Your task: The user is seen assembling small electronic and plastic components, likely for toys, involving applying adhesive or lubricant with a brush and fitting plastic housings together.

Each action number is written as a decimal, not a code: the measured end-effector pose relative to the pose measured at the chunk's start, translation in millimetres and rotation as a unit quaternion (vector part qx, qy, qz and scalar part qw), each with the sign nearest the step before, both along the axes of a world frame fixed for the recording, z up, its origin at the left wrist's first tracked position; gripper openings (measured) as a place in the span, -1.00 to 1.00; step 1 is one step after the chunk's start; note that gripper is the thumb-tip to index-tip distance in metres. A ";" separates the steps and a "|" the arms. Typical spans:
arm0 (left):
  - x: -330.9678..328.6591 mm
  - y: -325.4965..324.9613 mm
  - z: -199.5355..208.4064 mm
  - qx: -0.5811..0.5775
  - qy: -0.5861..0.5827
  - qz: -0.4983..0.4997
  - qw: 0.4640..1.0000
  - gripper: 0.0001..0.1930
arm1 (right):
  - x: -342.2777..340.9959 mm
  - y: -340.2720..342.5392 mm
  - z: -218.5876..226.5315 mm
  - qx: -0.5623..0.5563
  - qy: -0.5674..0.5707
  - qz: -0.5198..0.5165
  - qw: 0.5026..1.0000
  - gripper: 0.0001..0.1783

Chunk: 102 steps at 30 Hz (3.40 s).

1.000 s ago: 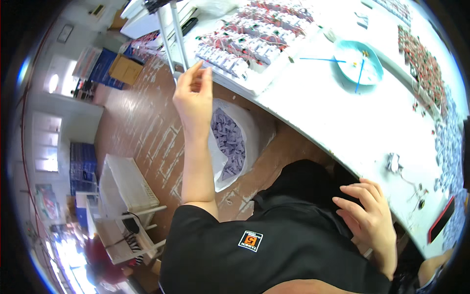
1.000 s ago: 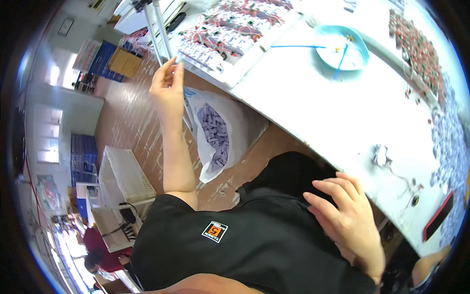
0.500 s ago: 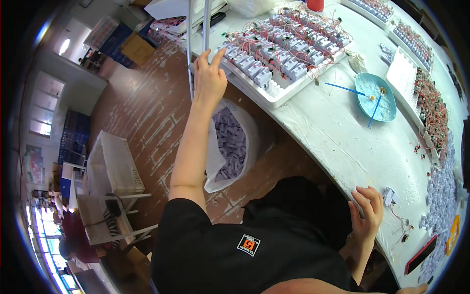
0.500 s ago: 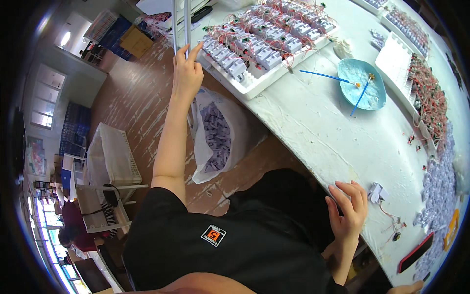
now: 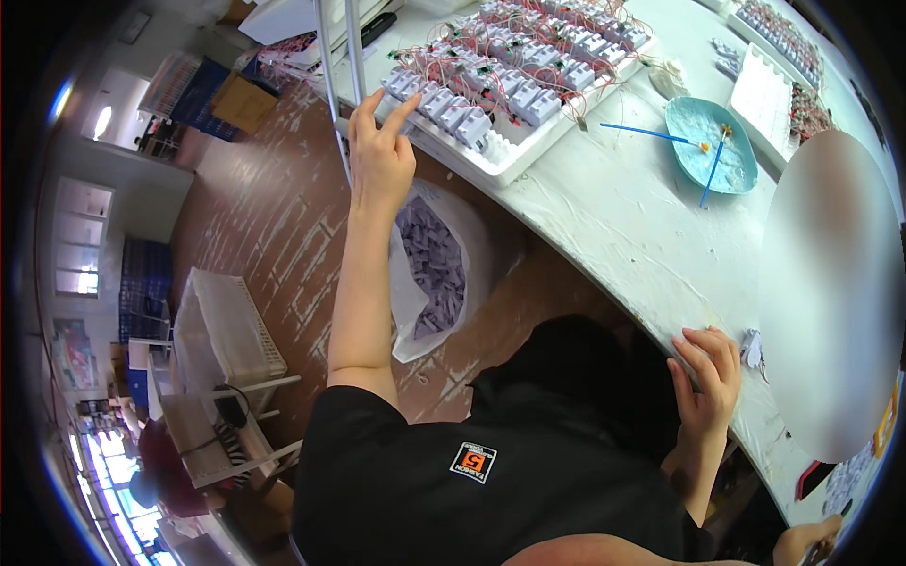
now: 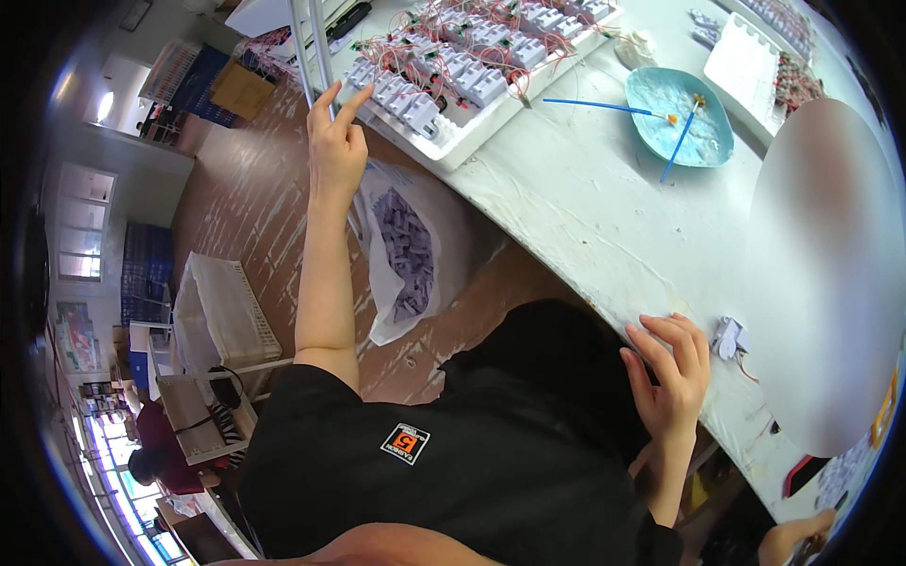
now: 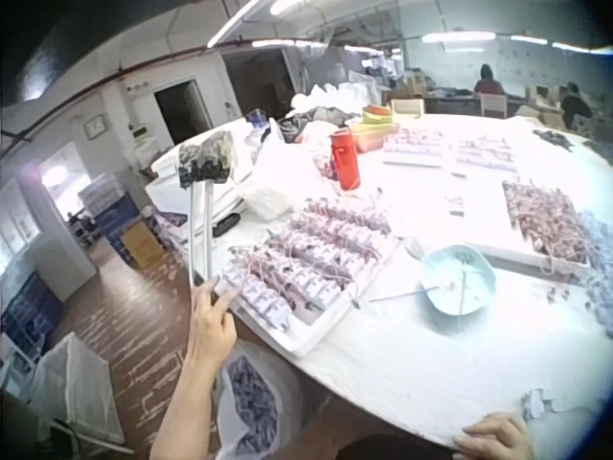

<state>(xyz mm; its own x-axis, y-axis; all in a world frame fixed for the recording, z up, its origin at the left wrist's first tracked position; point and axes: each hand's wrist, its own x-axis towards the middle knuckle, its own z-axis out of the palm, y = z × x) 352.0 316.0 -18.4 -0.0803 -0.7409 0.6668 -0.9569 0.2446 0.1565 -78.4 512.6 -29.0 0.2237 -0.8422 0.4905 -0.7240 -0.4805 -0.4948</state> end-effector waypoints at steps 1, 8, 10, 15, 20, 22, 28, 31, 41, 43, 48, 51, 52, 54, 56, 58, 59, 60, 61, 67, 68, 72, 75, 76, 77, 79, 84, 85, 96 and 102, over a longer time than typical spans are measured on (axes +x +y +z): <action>0.3 0.0 -1.8 -0.003 -0.008 0.006 1.000 -0.36 | -0.1 -0.2 -0.4 -0.004 -0.001 0.002 1.000 -0.64; -24.6 22.7 5.8 -0.049 -0.014 -0.071 0.996 -0.37 | 0.3 4.1 -0.7 -0.009 -0.007 -0.002 1.000 -0.63; -28.4 23.5 4.3 -0.033 -0.031 -0.061 0.997 -0.38 | 1.8 3.5 0.4 -0.014 -0.003 0.000 1.000 -0.64; -46.1 31.6 4.9 -0.052 -0.002 -0.071 0.996 -0.37 | -2.5 10.2 -2.3 -0.025 0.001 -0.008 1.000 -0.64; -49.3 27.0 -8.1 -0.061 -0.050 -0.109 0.991 -0.53 | -13.6 2.5 -5.2 -0.052 -0.026 0.015 0.998 -0.63; -69.2 42.6 12.1 -0.143 -0.052 -0.095 0.984 -0.75 | -19.3 2.6 -3.1 -0.079 -0.041 0.009 0.996 -0.62; -93.5 90.7 21.2 -0.172 -0.017 -0.151 0.973 -0.75 | -56.3 16.7 9.0 -0.124 -0.037 -0.135 0.982 -0.62; -99.6 55.3 11.4 -0.121 0.090 -0.072 0.986 -0.74 | -65.7 51.0 17.9 -0.108 -0.033 -0.223 0.968 -0.66; -60.8 18.7 8.4 0.052 0.196 -0.039 0.978 -0.65 | 117.5 -46.6 18.7 -0.029 -0.102 0.171 0.980 -0.38; -67.5 19.6 10.3 0.061 0.155 0.001 0.986 -0.65 | 153.2 -80.0 10.2 -0.066 -0.087 0.148 0.983 -0.38; -74.6 15.4 12.0 0.063 0.150 -0.014 0.987 -0.67 | 202.6 -138.0 -6.3 -0.128 0.007 0.068 0.989 -0.39; -70.8 13.9 13.4 0.087 0.156 -0.027 0.984 -0.68 | 207.7 -147.5 -14.0 -0.108 0.043 0.055 0.992 -0.40; -67.6 13.1 13.9 0.088 0.155 -0.026 0.984 -0.68 | 209.1 -148.5 -13.7 -0.099 0.051 0.059 0.992 -0.42; -61.9 11.5 15.8 0.066 0.115 -0.057 0.990 -0.69 | 206.2 -149.7 -11.5 -0.092 0.034 0.070 0.993 -0.43; -57.3 9.9 21.0 0.082 0.123 -0.064 0.987 -0.70 | 205.8 -150.9 -13.7 -0.084 0.016 0.081 0.993 -0.44; -54.5 8.3 23.2 0.096 0.132 -0.070 0.984 -0.70 | 205.9 -153.7 -15.5 -0.165 -0.002 0.067 0.984 -0.49; -52.9 7.9 24.0 0.116 0.143 -0.068 0.981 -0.71 | 205.5 -153.0 -15.9 -0.164 -0.004 0.069 0.984 -0.49; -51.9 6.6 25.1 0.136 0.152 -0.066 0.977 -0.71 | 204.6 -152.0 -13.4 -0.121 0.001 0.078 0.990 -0.45; -52.5 6.7 25.5 0.135 0.150 -0.064 0.977 -0.71 | 204.4 -151.8 -11.6 -0.078 0.005 0.088 0.993 -0.42; -56.6 6.2 24.2 0.114 0.116 -0.077 0.984 -0.73 | 202.7 -148.8 -9.8 -0.095 0.020 0.081 0.992 -0.37; -57.0 8.2 22.6 0.108 0.099 -0.070 0.987 -0.72 | 202.2 -148.0 -9.5 -0.097 0.020 0.083 0.992 -0.37; -63.6 11.7 23.1 0.108 0.104 -0.074 0.986 -0.76 | 197.5 -141.3 -17.5 -0.128 0.024 0.092 0.987 -0.33; -57.6 12.6 12.6 0.082 0.097 -0.081 0.989 -0.75 | 179.0 -114.0 -14.4 -0.143 0.031 0.127 0.981 -0.31; -57.3 13.8 9.3 0.072 0.083 -0.074 0.991 -0.72 | 168.6 -97.0 -8.1 -0.126 0.027 0.162 0.978 -0.30; -57.9 13.8 9.8 0.071 0.088 -0.086 0.990 -0.72 | 154.8 -79.1 -4.5 -0.111 0.010 0.190 0.975 -0.30; -64.4 14.1 6.0 0.019 0.061 -0.049 0.997 -0.66 | 115.7 -39.4 10.8 -0.071 -0.022 0.240 0.968 -0.35; -129.4 78.6 28.0 -0.064 0.195 -0.046 0.978 -0.75 | 4.7 23.3 29.0 -0.066 -0.052 0.113 0.990 -0.55; -142.4 87.8 23.5 -0.066 0.251 -0.083 0.962 -0.78 | -17.1 32.3 29.4 -0.058 -0.048 0.042 0.996 -0.56; -316.3 137.8 -8.1 0.140 0.249 -0.458 0.842 -0.76 | -105.5 78.2 19.0 -0.077 0.012 -0.255 0.964 -0.67; -343.3 126.5 -9.8 0.095 0.096 -0.527 0.839 -0.80 | -93.3 34.9 -3.3 -0.119 0.036 -0.233 0.965 -0.73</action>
